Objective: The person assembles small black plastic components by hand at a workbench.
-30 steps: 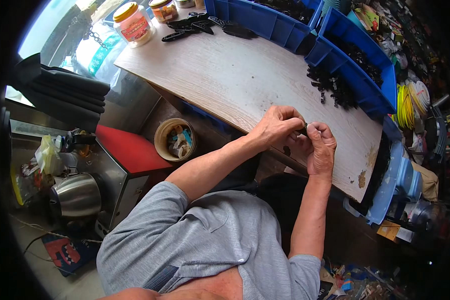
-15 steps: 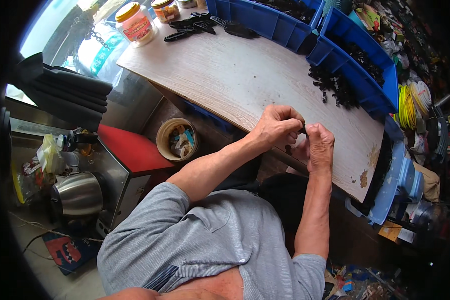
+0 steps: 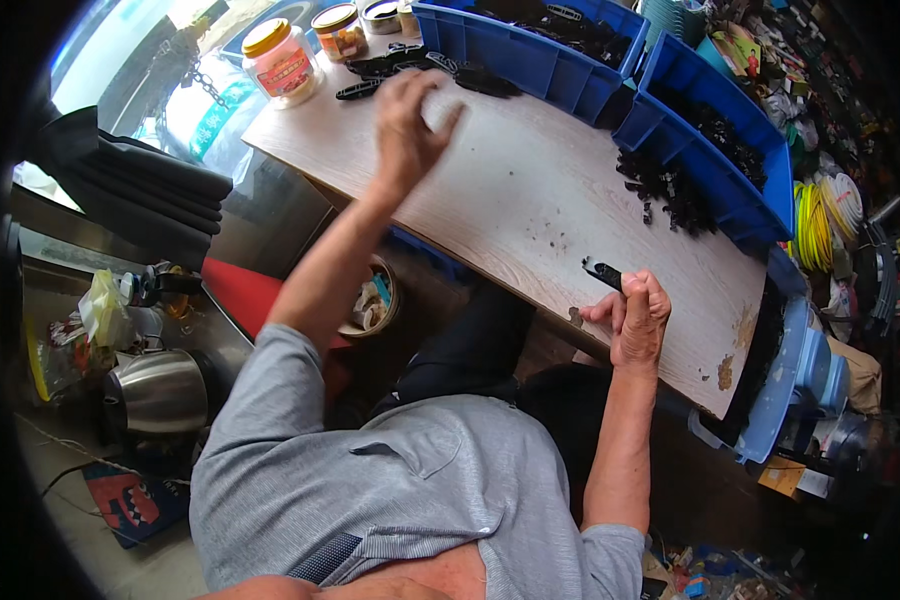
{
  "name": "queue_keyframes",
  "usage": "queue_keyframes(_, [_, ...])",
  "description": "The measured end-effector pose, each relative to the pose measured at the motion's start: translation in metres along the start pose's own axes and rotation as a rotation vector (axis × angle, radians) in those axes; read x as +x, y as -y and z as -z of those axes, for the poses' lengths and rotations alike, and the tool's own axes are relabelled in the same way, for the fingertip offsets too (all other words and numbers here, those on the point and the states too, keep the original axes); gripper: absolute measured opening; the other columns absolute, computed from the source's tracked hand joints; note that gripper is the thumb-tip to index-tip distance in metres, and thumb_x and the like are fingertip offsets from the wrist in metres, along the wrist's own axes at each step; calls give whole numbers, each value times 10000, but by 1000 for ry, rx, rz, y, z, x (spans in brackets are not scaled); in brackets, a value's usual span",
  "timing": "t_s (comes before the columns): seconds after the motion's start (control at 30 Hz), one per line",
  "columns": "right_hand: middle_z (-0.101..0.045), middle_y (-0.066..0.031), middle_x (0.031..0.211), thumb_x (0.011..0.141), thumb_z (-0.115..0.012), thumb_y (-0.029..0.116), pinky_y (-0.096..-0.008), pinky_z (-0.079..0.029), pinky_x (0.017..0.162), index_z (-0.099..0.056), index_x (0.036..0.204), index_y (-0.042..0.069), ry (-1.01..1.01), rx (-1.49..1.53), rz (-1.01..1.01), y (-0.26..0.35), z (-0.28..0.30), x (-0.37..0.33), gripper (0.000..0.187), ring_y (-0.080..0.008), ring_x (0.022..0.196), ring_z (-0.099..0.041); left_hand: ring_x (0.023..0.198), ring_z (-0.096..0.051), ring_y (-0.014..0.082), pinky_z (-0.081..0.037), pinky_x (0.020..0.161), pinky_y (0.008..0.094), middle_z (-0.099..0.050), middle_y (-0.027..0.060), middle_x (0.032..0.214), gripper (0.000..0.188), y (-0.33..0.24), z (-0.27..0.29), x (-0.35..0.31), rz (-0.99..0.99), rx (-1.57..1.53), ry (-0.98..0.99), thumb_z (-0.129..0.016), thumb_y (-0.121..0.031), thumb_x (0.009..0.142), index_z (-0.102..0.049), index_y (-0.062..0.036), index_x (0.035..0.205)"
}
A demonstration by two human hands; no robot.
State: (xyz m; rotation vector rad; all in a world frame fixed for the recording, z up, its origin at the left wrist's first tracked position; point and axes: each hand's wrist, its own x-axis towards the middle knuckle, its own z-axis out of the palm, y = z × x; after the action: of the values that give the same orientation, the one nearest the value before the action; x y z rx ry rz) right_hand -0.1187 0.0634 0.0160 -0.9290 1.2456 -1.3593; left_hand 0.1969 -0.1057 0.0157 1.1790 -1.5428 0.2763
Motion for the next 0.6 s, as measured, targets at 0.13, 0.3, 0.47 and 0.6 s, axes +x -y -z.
queue_keyframes(0.13, [-330, 8, 463, 934, -594, 291, -395, -587, 510, -413, 689, 135, 29, 11, 27, 1, -5, 5, 342, -168, 419, -528, 1165, -520, 364, -429, 989, 495, -549, 195, 1294, 621, 110, 5, 38, 10, 616, 117, -662, -562, 852, -621, -125, 1291])
queue_keyframes(0.3, [-321, 13, 465, 939, -598, 322, -409, -597, 489, -409, 689, 137, 14, 21, 0, 1, -3, 6, 364, -169, 436, -549, 1227, -511, 400, -452, 974, 494, -524, 180, 1289, 633, 158, 6, 42, 106, 500, 499, -646, -466, 887, -475, -152, 1409])
queue_keyframes(0.47, [-320, 9, 466, 931, -594, 314, -436, -612, 513, -414, 691, 131, -14, 39, -21, 1, 0, 7, 351, -168, 437, -543, 1126, -549, 420, -473, 937, 485, -525, 191, 1240, 547, 128, 2, 17, 118, 312, 459, -675, -302, 862, -512, -170, 1368])
queue_keyframes(0.6, [-344, -1, 458, 906, -615, 352, -439, -620, 517, -431, 714, 153, -24, 34, -31, -2, 6, 7, 332, -183, 472, -576, 1148, -548, 422, -462, 970, 477, -513, 207, 1320, 507, 79, 8, -8, -20, 249, 531, -638, -215, 905, -505, -127, 1387])
